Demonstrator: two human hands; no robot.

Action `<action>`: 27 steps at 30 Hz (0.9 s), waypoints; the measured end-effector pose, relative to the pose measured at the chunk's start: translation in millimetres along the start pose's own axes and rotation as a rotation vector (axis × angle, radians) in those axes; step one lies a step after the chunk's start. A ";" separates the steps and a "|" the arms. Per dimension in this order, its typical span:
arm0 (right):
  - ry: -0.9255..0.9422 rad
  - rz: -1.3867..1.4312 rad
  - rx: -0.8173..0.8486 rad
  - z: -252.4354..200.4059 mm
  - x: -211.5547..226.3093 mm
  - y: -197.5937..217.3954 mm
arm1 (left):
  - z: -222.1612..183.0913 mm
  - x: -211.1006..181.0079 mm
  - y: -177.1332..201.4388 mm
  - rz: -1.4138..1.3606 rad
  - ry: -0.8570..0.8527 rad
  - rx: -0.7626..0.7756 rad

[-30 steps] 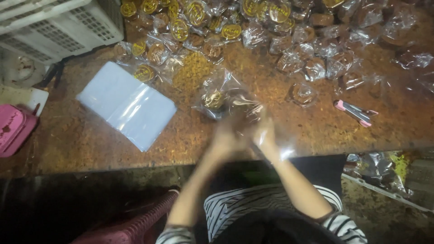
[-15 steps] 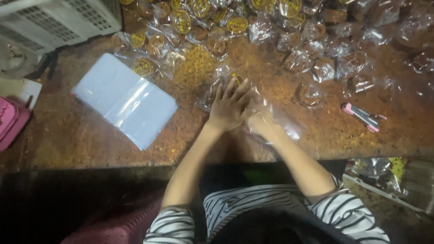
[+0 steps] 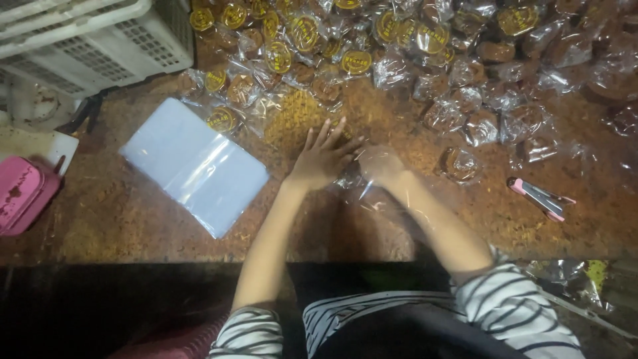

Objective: The person packages small bakery items into plastic bags and seals them using a stapler.

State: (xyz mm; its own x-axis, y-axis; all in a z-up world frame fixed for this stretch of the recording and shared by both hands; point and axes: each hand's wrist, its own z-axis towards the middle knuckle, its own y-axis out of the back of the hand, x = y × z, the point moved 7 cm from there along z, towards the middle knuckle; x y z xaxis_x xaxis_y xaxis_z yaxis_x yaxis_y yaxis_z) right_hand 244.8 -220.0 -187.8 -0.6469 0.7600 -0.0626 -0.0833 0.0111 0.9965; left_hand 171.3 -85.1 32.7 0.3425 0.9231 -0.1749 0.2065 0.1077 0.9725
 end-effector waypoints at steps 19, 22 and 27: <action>-0.661 2.481 0.395 0.5 83.1 -1.9 | 11.5 46.1 -6.2 0.186 0.201 -0.077; -0.630 3.548 0.240 -17.1 78.4 3.5 | 2.5 42.5 -15.6 0.251 0.165 0.004; -0.618 4.650 0.117 -11.1 75.0 49.5 | -3.9 41.7 -4.5 0.160 0.160 -0.156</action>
